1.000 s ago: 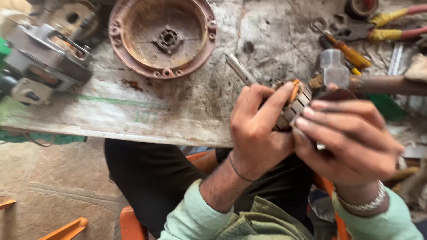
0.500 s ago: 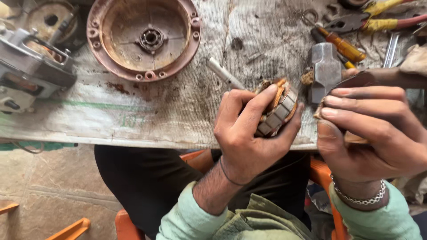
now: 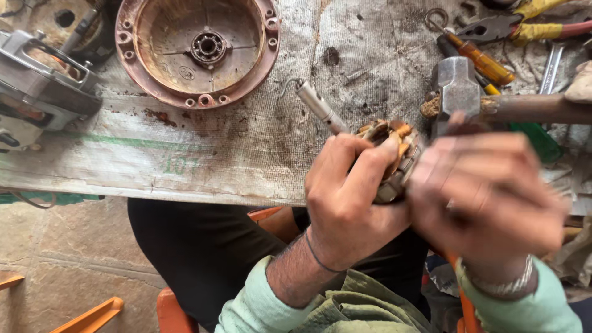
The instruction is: The person uses a chisel to scrape and clean the copper windings on a motor armature. They rotate the armature to access different sections and continue scraping along the commutator and winding edges.
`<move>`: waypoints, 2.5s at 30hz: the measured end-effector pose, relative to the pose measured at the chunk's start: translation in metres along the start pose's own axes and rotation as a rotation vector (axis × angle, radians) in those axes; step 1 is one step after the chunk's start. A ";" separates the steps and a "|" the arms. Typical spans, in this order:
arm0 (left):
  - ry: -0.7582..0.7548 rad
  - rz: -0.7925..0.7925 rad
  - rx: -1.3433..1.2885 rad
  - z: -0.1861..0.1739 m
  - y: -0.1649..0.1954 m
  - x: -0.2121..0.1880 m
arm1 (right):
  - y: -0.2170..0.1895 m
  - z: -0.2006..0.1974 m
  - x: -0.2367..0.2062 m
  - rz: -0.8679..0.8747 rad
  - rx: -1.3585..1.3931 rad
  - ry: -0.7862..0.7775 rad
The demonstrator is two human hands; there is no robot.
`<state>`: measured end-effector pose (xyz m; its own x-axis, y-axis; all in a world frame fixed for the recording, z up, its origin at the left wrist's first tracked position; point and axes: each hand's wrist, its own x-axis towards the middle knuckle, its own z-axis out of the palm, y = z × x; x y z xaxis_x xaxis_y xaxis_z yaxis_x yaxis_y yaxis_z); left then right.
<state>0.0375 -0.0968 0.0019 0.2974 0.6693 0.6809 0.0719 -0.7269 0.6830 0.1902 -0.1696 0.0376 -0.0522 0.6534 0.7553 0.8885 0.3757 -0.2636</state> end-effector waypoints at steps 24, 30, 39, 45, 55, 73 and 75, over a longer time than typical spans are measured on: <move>0.029 0.125 -0.028 0.003 -0.011 -0.001 | -0.010 0.003 -0.001 -0.047 -0.070 -0.015; 0.034 0.129 -0.032 0.003 -0.011 0.000 | -0.012 0.002 -0.003 -0.072 -0.129 -0.003; 0.034 0.110 -0.032 0.004 -0.011 -0.001 | -0.018 0.005 0.011 -0.059 -0.133 0.026; 0.042 0.117 -0.045 0.004 -0.009 0.003 | -0.004 0.005 -0.011 -0.066 -0.119 0.009; -0.050 0.073 -0.098 -0.005 -0.017 0.015 | 0.044 -0.018 -0.026 0.144 0.184 0.081; -0.269 0.112 -0.215 -0.019 -0.026 0.020 | 0.016 -0.015 0.013 0.427 0.330 -0.252; -0.274 0.118 -0.220 -0.021 -0.025 0.021 | 0.016 -0.014 0.013 0.452 0.353 -0.271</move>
<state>0.0222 -0.0611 0.0045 0.5375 0.4947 0.6828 -0.1757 -0.7263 0.6645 0.2101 -0.1648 0.0515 0.1380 0.9240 0.3565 0.6483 0.1879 -0.7379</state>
